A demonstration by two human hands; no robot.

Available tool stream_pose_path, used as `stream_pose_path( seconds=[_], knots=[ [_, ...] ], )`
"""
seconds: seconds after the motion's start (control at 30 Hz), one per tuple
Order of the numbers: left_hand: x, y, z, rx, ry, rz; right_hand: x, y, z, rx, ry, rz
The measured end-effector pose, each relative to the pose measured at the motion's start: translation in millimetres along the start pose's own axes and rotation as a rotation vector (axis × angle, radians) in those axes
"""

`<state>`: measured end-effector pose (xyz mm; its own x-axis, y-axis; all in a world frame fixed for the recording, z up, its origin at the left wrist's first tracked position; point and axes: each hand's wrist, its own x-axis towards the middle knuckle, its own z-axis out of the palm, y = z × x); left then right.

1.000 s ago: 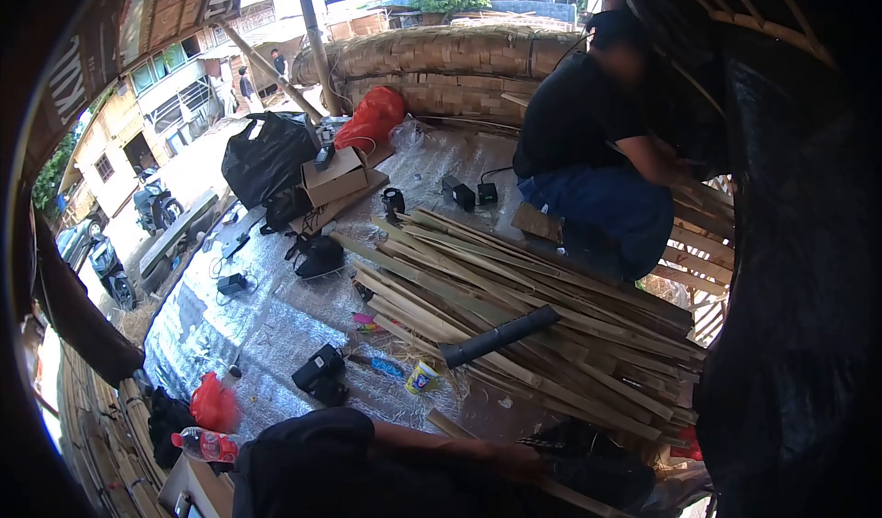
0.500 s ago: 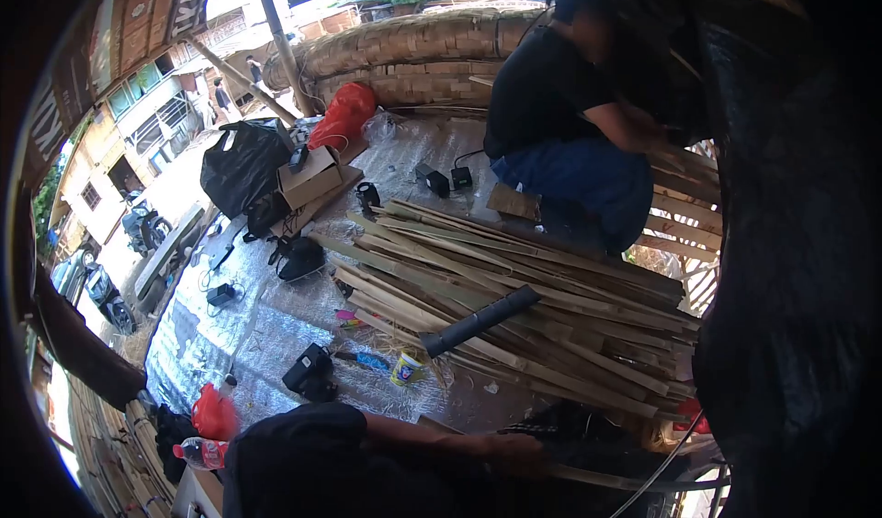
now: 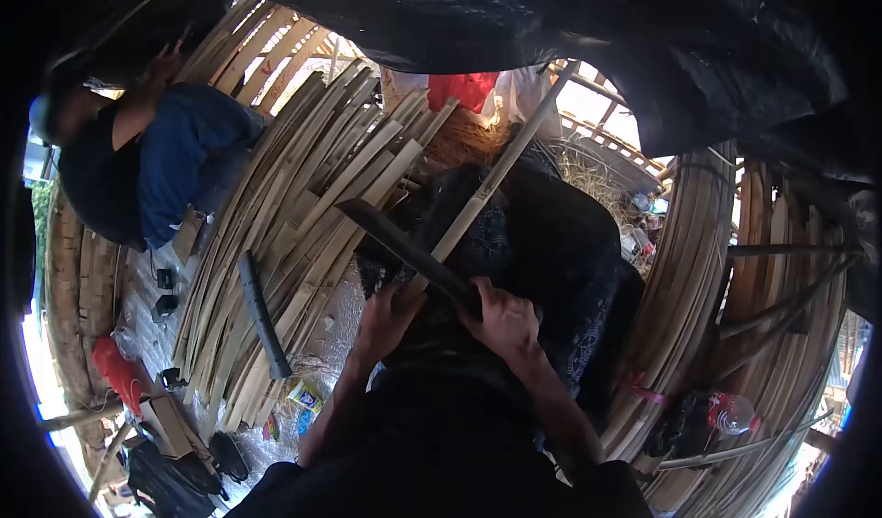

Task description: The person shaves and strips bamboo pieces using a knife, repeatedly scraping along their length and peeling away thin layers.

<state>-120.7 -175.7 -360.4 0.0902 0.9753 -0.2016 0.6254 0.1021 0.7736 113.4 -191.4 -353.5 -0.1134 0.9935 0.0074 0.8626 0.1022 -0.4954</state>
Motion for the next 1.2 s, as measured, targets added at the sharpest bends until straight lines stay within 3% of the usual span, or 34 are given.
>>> stream_pose_path(
  seconds=[0.2, 0.33, 0.53, 0.6, 0.73, 0.8, 0.93, 1.2],
  knots=[
    [1, -6, 7, 0.014, 0.027, 0.039, 8, 7, 7, -0.031, 0.018, -0.088],
    [-1, 6, 5, 0.053, -0.002, -0.007, 9, 7, 17, -0.138, -0.019, -0.001],
    [-30, -4, -10, 0.094, 0.044, -0.005, 10, 17, 31, -0.254, 0.155, -0.041],
    [-45, 7, -26, 0.107, -0.04, -0.218, 11, 20, 32, -0.254, 0.097, -0.039],
    [-85, 1, -44, 0.105, -0.054, -0.322, 9, 21, 33, -0.241, 0.057, -0.036],
    [-102, 1, -50, 0.141, -0.025, -0.389, 8, 22, 35, -0.261, 0.18, -0.123],
    [-102, 5, -54, 0.135, -0.023, -0.394, 9, 21, 28, -0.205, 0.084, -0.113],
    [-37, 14, -14, -0.027, -0.04, -0.213, 5, 16, 16, -0.157, -0.102, -0.07]
  ],
)
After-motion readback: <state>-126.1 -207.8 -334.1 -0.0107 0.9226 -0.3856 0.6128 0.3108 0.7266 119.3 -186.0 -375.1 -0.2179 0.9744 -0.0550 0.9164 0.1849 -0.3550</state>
